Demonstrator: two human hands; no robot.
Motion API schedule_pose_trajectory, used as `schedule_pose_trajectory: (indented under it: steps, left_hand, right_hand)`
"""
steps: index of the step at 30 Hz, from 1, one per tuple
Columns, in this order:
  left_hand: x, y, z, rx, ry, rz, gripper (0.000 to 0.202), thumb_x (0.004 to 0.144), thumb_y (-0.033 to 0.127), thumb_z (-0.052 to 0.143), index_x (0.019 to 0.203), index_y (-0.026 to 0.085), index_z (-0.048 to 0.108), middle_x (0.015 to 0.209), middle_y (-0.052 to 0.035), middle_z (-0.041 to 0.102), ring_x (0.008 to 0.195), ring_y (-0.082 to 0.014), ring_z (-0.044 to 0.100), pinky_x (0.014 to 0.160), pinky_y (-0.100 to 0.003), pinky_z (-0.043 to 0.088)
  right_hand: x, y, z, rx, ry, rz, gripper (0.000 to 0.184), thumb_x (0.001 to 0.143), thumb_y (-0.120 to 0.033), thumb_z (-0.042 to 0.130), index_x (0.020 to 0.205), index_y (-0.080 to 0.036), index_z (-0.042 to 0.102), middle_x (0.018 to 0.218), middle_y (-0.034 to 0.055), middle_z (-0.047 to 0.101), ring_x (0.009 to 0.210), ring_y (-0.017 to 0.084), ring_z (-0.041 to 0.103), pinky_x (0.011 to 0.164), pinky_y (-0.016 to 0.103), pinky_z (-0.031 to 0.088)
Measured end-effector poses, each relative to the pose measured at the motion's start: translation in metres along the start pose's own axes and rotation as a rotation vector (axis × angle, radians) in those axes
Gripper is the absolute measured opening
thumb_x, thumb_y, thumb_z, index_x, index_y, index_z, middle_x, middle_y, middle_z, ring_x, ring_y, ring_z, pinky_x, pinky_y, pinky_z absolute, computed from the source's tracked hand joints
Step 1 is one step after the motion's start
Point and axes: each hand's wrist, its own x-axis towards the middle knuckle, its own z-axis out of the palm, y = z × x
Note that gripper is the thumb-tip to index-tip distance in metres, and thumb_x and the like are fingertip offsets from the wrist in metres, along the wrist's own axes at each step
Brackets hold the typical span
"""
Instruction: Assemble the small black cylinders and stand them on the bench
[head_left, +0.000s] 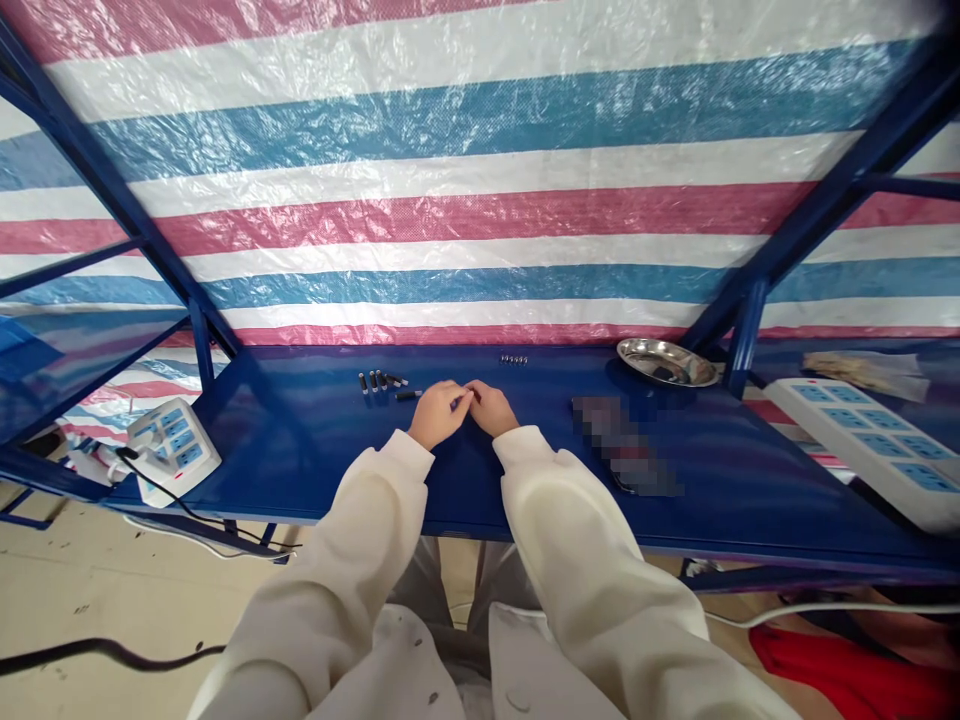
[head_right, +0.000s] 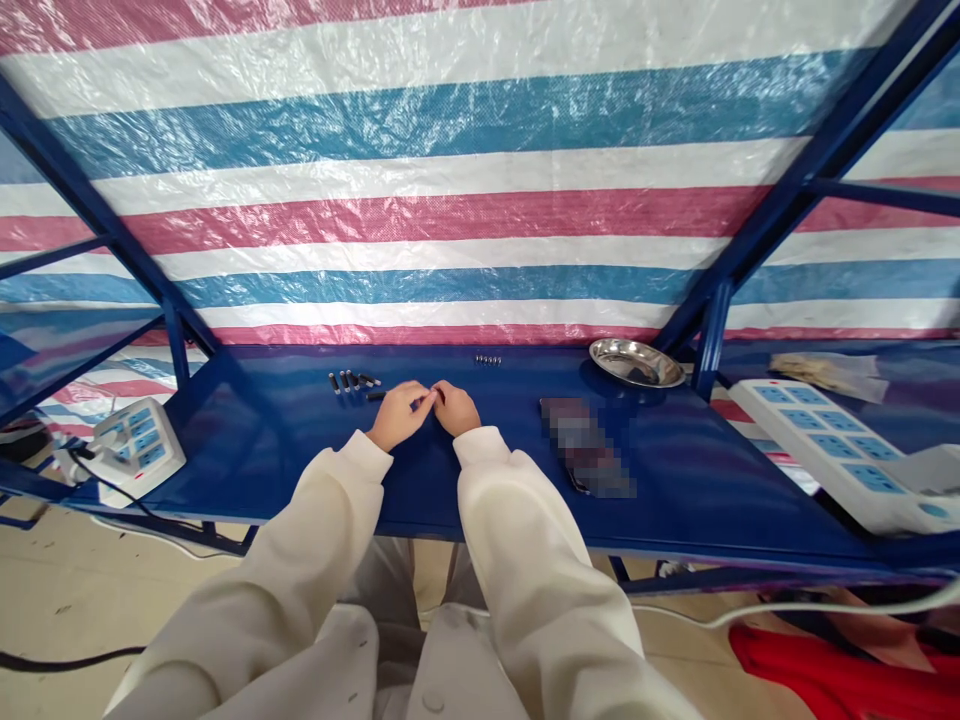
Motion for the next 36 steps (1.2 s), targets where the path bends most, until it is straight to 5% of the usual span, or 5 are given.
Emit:
schedule_pose_trajectory:
  steps: [4,15,22,29,36]
  left_hand:
    - [-0.016,-0.020,0.019,-0.013,-0.085,-0.093,0.021,0.079,0.021,0.054,0.058,0.020,0.057,0.060,-0.0010,0.054,0.055,-0.0134,0.050,0.059,-0.026,0.042]
    - [-0.015,-0.035,0.021,-0.056,-0.104,-0.165,0.018,0.078,0.021,0.054,0.060,0.018,0.056,0.060,-0.0001,0.055,0.052,-0.0112,0.047,0.055,-0.025,0.038]
    - [-0.017,-0.033,-0.006,0.134,0.088,-0.120,0.017,0.082,0.025,0.052,0.070,0.019,0.062,0.070,-0.0044,0.061,0.071,-0.0171,0.055,0.071,-0.030,0.043]
    - [-0.026,-0.041,-0.043,0.429,-0.069,-0.205,0.024,0.078,0.023,0.060,0.102,0.020,0.063,0.103,-0.0079,0.061,0.101,-0.0253,0.053,0.087,-0.040,0.043]
    - [-0.020,-0.042,-0.039,0.375,-0.006,-0.186,0.022,0.082,0.024,0.055,0.101,0.019,0.063,0.105,-0.0086,0.062,0.102,-0.0248,0.053,0.089,-0.040,0.043]
  right_hand:
    - [0.000,0.003,0.003,-0.084,-0.008,0.028,0.017,0.082,-0.020,0.047,0.081,-0.023,0.064,0.081,0.0038,0.068,0.075,0.017,0.060,0.066,0.026,0.043]
    - [-0.001,-0.001,0.002,-0.127,-0.084,0.033,0.017,0.083,-0.018,0.048,0.081,-0.021,0.065,0.087,0.0054,0.068,0.082,0.017,0.060,0.072,0.028,0.043]
    - [-0.002,-0.004,-0.001,-0.131,-0.094,0.019,0.017,0.084,-0.018,0.048,0.084,-0.021,0.065,0.088,0.0054,0.068,0.082,0.016,0.060,0.073,0.026,0.043]
    - [-0.002,-0.009,-0.003,-0.187,-0.145,0.079,0.019,0.087,-0.022,0.046,0.092,-0.021,0.065,0.093,0.0036,0.069,0.086,0.015,0.061,0.074,0.023,0.042]
    - [-0.003,-0.012,-0.006,-0.183,-0.176,0.066,0.020,0.087,-0.019,0.046,0.095,-0.020,0.065,0.097,0.0045,0.069,0.090,0.015,0.061,0.078,0.024,0.042]
